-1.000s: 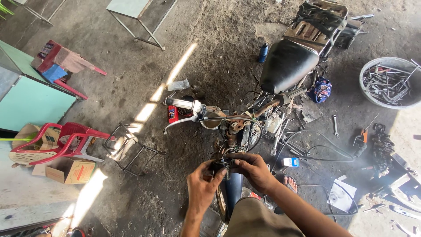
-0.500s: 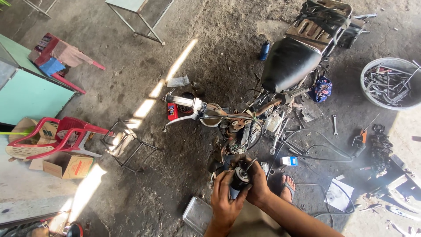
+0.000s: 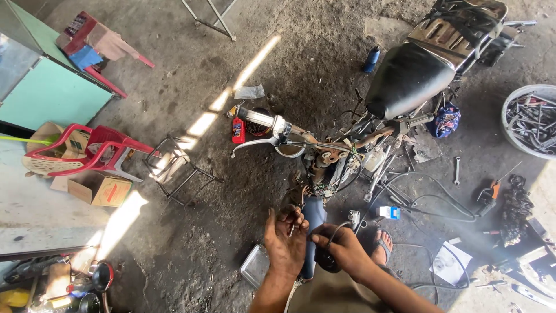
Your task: Repairing and assembling a motorcycle headlight unit in a garage.
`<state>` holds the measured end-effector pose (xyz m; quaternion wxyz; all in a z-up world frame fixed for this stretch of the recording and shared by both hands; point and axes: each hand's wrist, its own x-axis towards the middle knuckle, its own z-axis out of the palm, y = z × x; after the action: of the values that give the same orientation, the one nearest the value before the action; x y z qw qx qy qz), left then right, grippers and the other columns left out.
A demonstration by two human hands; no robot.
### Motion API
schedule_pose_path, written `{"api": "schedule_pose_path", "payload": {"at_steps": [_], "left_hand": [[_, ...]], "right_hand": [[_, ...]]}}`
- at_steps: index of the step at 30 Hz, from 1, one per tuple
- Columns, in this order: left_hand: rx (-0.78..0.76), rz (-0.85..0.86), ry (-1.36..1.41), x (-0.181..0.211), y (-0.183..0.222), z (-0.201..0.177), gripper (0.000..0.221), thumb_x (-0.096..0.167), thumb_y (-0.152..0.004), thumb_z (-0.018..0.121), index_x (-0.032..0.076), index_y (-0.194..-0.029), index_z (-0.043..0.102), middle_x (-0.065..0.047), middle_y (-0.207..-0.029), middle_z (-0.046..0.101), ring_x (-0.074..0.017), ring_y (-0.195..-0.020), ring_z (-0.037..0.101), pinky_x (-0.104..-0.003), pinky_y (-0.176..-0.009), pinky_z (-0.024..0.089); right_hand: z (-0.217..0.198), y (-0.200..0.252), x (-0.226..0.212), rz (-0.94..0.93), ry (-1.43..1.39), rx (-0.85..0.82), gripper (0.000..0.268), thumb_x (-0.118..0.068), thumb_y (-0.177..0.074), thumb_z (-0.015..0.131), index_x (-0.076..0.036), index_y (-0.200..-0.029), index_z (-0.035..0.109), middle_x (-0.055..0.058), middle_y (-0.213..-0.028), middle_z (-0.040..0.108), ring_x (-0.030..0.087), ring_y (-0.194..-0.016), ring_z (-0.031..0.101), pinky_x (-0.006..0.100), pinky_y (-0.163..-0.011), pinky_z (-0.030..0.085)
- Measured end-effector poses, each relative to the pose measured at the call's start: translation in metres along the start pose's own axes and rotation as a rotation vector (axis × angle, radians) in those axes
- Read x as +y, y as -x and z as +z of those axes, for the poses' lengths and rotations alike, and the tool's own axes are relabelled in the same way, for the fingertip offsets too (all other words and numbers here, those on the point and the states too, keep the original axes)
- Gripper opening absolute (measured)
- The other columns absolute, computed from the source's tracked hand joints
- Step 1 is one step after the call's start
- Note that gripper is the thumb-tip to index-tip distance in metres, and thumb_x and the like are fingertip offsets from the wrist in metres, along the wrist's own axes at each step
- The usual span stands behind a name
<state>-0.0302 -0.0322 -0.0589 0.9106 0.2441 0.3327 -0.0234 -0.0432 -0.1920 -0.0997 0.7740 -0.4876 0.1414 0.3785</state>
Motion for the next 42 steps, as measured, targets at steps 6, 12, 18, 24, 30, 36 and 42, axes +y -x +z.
{"api": "schedule_pose_path", "payload": {"at_steps": [6, 12, 18, 24, 30, 36, 42], "left_hand": [[-0.271, 0.089, -0.106, -0.031, -0.010, -0.034, 0.052, 0.050, -0.109, 0.044, 0.001, -0.108, 0.061, -0.005, -0.091, 0.058, -0.0168, -0.083, 0.052, -0.031, -0.078, 0.045], [-0.597, 0.670, -0.821, -0.024, 0.011, -0.010, 0.058, 0.053, -0.105, 0.045, 0.002, -0.131, 0.056, 0.002, -0.107, 0.049, -0.0113, -0.099, 0.046, -0.025, -0.091, 0.039], [-0.448, 0.373, -1.049, 0.002, 0.006, -0.012, 0.031, 0.021, -0.097, 0.061, 0.003, -0.121, 0.065, -0.006, -0.112, 0.070, -0.0160, -0.105, 0.066, -0.030, -0.094, 0.051], [-0.440, 0.201, -1.189, 0.008, -0.001, -0.015, 0.019, 0.001, -0.088, 0.072, 0.001, -0.106, 0.076, -0.007, -0.109, 0.073, -0.0124, -0.100, 0.070, -0.025, -0.088, 0.055], [-0.293, 0.299, -1.415, -0.006, -0.013, -0.023, 0.023, 0.021, -0.093, 0.075, 0.000, -0.099, 0.078, -0.003, -0.073, 0.071, -0.0107, -0.066, 0.062, -0.026, -0.060, 0.052], [-0.176, 0.160, -1.344, -0.007, -0.016, -0.017, 0.037, 0.039, -0.097, 0.064, 0.003, -0.089, 0.068, 0.001, -0.063, 0.063, -0.0095, -0.050, 0.056, -0.028, -0.044, 0.042], [-0.473, 0.316, -1.203, -0.003, -0.017, -0.025, 0.025, 0.026, -0.097, 0.070, 0.001, -0.098, 0.073, -0.002, -0.082, 0.072, -0.0071, -0.069, 0.064, -0.025, -0.058, 0.051]], "right_hand": [[0.014, -0.005, 0.003, -0.476, 0.393, 0.116, 0.026, -0.019, -0.087, 0.078, 0.000, -0.104, 0.077, 0.000, -0.088, 0.080, 0.003, -0.083, 0.064, 0.025, -0.077, 0.054], [0.011, -0.001, -0.010, -0.262, 0.319, 0.071, 0.022, -0.018, -0.087, 0.079, 0.001, -0.098, 0.076, -0.003, -0.077, 0.070, 0.004, -0.072, 0.056, 0.026, -0.064, 0.052], [-0.008, 0.007, -0.013, -0.168, 0.092, 0.097, 0.022, -0.023, -0.093, 0.071, -0.003, -0.100, 0.077, -0.004, -0.069, 0.062, 0.006, -0.059, 0.052, 0.026, -0.051, 0.041], [-0.027, -0.004, 0.000, -0.188, 0.199, 0.027, 0.026, -0.024, -0.094, 0.073, 0.002, -0.096, 0.074, -0.001, -0.069, 0.062, 0.006, -0.060, 0.054, 0.027, -0.051, 0.046], [-0.021, 0.006, -0.023, -0.206, 0.303, 0.011, 0.025, -0.023, -0.093, 0.071, 0.002, -0.095, 0.073, 0.000, -0.065, 0.062, 0.007, -0.056, 0.054, 0.028, -0.049, 0.045], [-0.020, 0.007, -0.025, -0.162, 0.345, -0.126, 0.022, -0.018, -0.098, 0.067, 0.003, -0.093, 0.065, -0.001, -0.064, 0.054, 0.008, -0.055, 0.045, 0.030, -0.048, 0.039], [-0.018, 0.004, -0.029, -0.316, 0.486, -0.095, 0.016, -0.015, -0.094, 0.069, 0.001, -0.096, 0.068, 0.001, -0.066, 0.060, 0.009, -0.063, 0.050, 0.031, -0.056, 0.047]]}}
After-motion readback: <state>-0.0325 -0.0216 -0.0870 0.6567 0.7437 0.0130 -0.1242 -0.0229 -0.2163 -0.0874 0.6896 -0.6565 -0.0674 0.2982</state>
